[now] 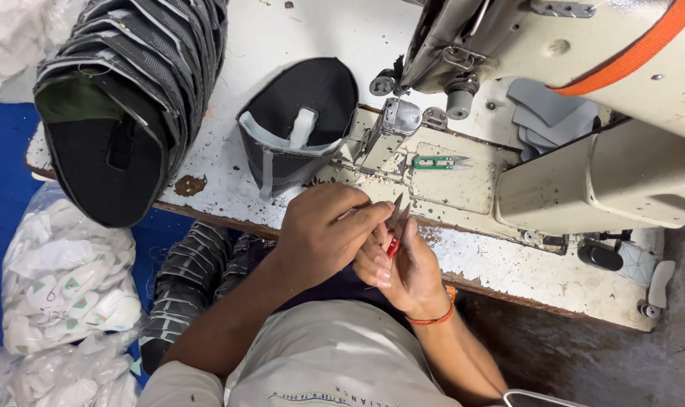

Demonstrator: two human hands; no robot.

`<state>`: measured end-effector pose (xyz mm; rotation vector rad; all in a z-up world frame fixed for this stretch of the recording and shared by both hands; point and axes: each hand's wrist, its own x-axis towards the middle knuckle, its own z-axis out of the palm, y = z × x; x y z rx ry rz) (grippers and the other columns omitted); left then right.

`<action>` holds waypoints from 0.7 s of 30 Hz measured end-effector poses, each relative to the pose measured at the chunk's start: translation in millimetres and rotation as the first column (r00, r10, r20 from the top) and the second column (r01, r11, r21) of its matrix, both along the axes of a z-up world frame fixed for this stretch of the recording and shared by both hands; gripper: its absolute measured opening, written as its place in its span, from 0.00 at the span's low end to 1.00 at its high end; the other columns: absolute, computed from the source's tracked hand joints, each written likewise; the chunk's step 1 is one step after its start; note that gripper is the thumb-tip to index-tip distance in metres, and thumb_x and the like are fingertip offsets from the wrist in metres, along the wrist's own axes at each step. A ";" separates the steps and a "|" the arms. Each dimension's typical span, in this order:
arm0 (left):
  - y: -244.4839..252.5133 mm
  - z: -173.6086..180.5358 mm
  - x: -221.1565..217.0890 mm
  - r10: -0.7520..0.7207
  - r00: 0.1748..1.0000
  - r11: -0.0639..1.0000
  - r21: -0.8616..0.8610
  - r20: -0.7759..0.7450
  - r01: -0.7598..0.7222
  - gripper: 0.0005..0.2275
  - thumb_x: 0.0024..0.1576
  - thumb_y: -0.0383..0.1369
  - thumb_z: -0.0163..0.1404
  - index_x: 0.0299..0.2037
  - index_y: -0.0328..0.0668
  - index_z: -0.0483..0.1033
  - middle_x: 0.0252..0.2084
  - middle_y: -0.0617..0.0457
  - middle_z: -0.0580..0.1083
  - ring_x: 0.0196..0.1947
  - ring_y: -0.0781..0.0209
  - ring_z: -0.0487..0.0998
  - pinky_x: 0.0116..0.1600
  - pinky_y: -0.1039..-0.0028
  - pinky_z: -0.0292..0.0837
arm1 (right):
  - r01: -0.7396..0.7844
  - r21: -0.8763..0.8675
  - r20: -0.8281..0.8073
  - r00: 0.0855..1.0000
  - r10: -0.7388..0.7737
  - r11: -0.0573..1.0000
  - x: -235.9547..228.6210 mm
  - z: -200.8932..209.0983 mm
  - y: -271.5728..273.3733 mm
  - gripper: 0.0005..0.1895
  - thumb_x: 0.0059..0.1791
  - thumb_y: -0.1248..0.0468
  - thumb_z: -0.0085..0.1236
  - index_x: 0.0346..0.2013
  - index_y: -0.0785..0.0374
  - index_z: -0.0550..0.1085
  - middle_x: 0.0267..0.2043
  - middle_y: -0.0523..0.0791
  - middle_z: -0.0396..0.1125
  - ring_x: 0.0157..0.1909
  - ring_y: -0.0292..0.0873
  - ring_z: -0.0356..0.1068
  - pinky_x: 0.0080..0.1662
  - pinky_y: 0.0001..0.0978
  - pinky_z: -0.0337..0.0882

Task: The person uses a sewing machine to stitch light blue slipper uppers and dark grey slipper uppers. They handle the items one by one, guiding them through the machine, and use scissors to cut threads between pieces.

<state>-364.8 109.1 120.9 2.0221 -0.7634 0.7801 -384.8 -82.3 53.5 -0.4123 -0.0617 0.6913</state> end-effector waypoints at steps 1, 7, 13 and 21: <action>0.0 0.4 -0.5 0.004 1.000 1.000 -0.001 0.000 -0.004 0.11 0.53 0.26 0.60 0.46 0.41 0.81 0.36 0.54 0.73 0.34 0.57 0.76 0.38 0.67 0.71 | -0.004 -0.001 0.000 1.000 0.004 1.000 0.6 0.6 -0.5 0.24 0.58 0.41 0.45 0.40 0.60 0.67 0.27 0.42 0.57 0.26 0.37 0.55 0.28 0.26 0.57; 4.0 3.4 0.4 0.011 1.000 1.000 -0.014 0.005 -0.011 0.11 0.53 0.25 0.59 0.46 0.40 0.80 0.36 0.52 0.72 0.35 0.56 0.77 0.39 0.67 0.72 | -0.057 0.058 0.035 0.998 0.055 0.997 -3.6 1.2 2.1 0.24 0.58 0.42 0.46 0.40 0.61 0.67 0.28 0.42 0.57 0.28 0.36 0.55 0.30 0.25 0.57; 11.6 7.5 2.8 0.060 0.998 0.998 -0.008 0.021 -0.060 0.11 0.53 0.25 0.58 0.46 0.41 0.81 0.37 0.52 0.73 0.36 0.56 0.77 0.40 0.66 0.73 | -0.171 0.086 0.052 0.985 0.167 0.981 -7.9 4.5 10.8 0.25 0.59 0.41 0.45 0.40 0.62 0.67 0.28 0.41 0.56 0.27 0.34 0.54 0.29 0.24 0.57; 5.7 8.6 -4.8 0.018 1.000 1.000 -0.002 0.012 -0.018 0.11 0.54 0.25 0.60 0.47 0.40 0.81 0.36 0.53 0.73 0.34 0.57 0.76 0.37 0.67 0.71 | -0.049 0.020 0.001 0.999 0.049 0.999 7.6 9.8 6.9 0.25 0.58 0.41 0.45 0.37 0.60 0.68 0.25 0.41 0.57 0.25 0.35 0.55 0.27 0.25 0.55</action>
